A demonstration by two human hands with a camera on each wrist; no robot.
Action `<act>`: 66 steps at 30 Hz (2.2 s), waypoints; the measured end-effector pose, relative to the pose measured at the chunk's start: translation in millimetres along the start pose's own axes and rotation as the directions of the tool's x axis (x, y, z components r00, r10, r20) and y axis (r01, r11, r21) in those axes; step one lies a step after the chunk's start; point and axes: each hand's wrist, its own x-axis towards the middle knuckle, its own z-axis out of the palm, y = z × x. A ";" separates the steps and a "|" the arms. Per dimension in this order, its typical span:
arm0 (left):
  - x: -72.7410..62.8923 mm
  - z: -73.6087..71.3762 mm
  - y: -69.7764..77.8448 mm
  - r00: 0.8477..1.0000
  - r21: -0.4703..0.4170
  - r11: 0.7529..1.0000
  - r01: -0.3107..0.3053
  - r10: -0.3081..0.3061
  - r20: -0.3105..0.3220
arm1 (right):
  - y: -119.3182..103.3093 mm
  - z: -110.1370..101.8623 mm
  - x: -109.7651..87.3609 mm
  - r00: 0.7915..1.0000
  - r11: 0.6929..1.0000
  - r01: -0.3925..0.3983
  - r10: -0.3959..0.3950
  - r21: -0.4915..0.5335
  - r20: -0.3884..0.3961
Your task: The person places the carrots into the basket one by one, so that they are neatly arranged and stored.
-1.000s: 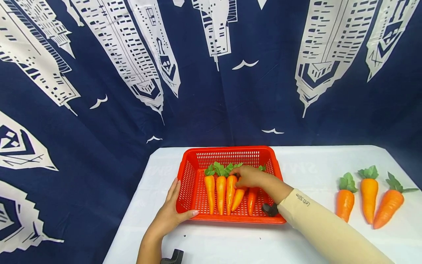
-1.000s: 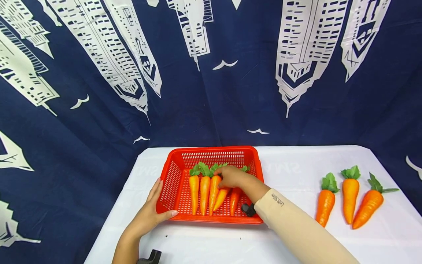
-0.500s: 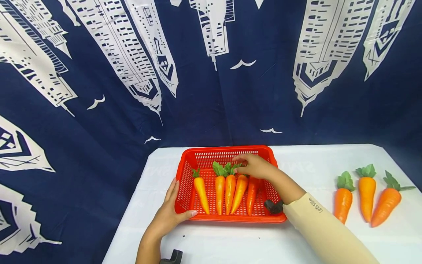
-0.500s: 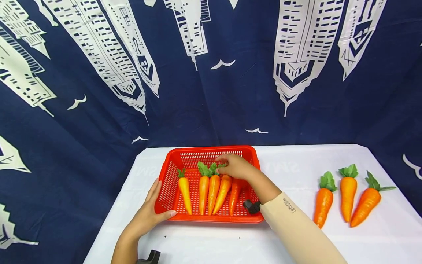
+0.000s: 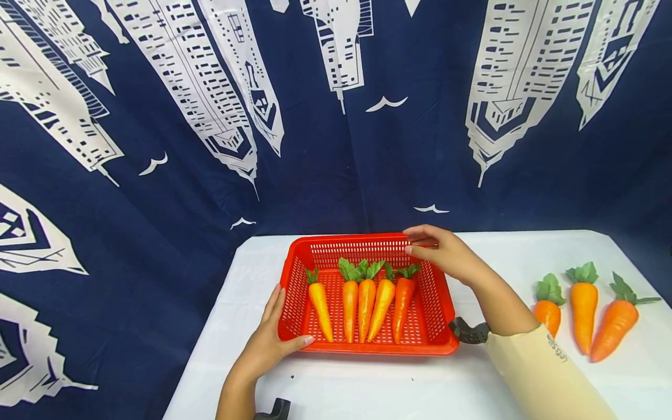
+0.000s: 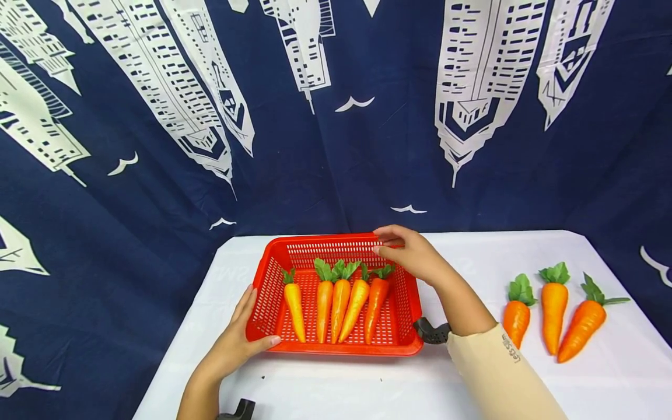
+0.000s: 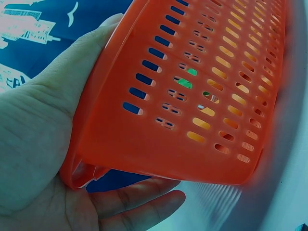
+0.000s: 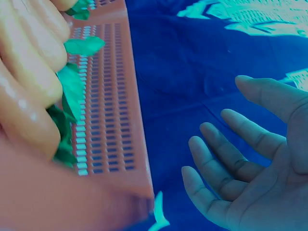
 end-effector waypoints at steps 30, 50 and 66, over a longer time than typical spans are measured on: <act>-0.9 0.5 0.7 1.000 -0.005 1.000 0.006 -0.006 0.003 | 81.1 -86.4 -110.9 0.949 0.944 -0.287 0.257 -0.164 -0.183; 0.2 0.5 -1.0 1.000 -0.023 1.000 0.007 -0.007 0.009 | 140.7 -93.8 -156.4 0.914 0.891 -0.389 0.342 -0.234 -0.220; -0.6 0.1 -1.3 1.000 -0.027 1.000 0.000 0.000 0.007 | 157.3 -78.9 -155.3 0.921 0.866 -0.387 0.352 -0.316 -0.165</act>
